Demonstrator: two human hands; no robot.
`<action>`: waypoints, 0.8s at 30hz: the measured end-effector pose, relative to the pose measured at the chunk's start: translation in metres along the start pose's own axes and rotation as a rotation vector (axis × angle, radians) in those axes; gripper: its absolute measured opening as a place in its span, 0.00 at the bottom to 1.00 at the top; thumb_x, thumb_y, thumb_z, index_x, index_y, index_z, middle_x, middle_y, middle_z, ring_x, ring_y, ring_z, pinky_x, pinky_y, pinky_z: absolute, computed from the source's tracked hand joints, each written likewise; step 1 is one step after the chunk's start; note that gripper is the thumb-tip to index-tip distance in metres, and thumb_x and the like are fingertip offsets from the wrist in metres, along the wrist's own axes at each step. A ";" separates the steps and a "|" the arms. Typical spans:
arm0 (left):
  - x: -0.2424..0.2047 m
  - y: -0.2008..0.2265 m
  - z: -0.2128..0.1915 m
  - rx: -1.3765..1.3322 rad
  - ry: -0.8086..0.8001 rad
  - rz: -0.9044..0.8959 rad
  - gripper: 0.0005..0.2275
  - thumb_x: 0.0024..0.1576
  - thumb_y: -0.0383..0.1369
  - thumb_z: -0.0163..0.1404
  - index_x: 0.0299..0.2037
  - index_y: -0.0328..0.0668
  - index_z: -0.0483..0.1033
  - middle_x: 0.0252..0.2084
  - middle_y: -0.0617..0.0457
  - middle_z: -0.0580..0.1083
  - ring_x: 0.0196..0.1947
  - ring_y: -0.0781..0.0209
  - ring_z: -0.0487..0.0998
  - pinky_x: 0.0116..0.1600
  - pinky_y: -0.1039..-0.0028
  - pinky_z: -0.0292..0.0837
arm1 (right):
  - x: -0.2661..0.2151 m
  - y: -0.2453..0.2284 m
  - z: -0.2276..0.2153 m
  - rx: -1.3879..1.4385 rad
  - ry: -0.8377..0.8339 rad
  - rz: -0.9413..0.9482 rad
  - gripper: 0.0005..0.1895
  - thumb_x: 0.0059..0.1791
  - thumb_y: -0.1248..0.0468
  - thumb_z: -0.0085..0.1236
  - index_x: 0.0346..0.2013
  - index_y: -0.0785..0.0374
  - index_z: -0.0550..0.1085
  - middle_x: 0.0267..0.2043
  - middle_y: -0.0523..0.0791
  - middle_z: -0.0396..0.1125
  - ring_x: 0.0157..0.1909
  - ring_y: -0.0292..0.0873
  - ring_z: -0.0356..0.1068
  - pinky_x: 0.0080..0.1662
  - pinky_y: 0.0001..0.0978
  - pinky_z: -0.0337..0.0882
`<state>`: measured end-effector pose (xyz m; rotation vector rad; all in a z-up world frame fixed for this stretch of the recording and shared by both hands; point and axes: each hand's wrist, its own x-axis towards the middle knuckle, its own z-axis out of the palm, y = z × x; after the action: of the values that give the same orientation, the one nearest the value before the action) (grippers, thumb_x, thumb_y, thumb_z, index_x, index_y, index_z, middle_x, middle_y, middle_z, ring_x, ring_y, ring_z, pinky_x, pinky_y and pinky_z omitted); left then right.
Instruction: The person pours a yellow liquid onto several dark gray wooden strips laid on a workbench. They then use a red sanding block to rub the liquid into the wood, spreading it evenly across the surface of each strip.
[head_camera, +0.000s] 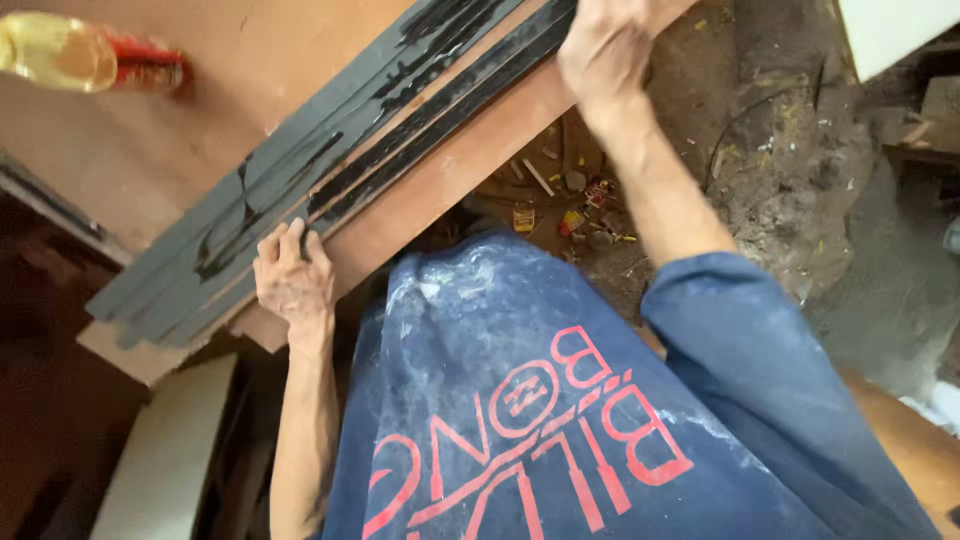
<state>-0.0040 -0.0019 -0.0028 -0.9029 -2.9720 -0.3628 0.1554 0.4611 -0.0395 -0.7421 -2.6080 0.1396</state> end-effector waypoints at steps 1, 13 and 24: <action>-0.002 -0.001 0.001 -0.006 0.001 -0.006 0.11 0.57 0.32 0.62 0.49 0.49 0.82 0.50 0.51 0.78 0.44 0.48 0.79 0.48 0.63 0.76 | -0.006 -0.028 0.007 0.031 -0.007 -0.036 0.18 0.58 0.66 0.36 0.36 0.63 0.77 0.23 0.47 0.69 0.24 0.41 0.64 0.32 0.41 0.63; -0.001 -0.010 -0.002 -0.071 0.040 0.035 0.11 0.57 0.33 0.62 0.49 0.49 0.81 0.50 0.51 0.77 0.45 0.49 0.77 0.50 0.64 0.75 | -0.033 -0.153 -0.004 0.200 -0.016 -0.108 0.13 0.58 0.68 0.41 0.44 0.64 0.77 0.35 0.49 0.74 0.33 0.43 0.67 0.34 0.38 0.66; 0.002 -0.018 -0.007 -0.152 0.016 0.034 0.12 0.56 0.33 0.62 0.49 0.48 0.81 0.47 0.55 0.75 0.41 0.51 0.76 0.46 0.65 0.75 | -0.069 -0.306 0.003 0.204 -0.154 -0.107 0.13 0.54 0.64 0.46 0.32 0.62 0.78 0.23 0.48 0.72 0.24 0.43 0.64 0.27 0.36 0.62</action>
<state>-0.0160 -0.0167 -0.0001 -0.9570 -2.9426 -0.5995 0.0595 0.1642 -0.0041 -0.5381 -2.7184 0.4391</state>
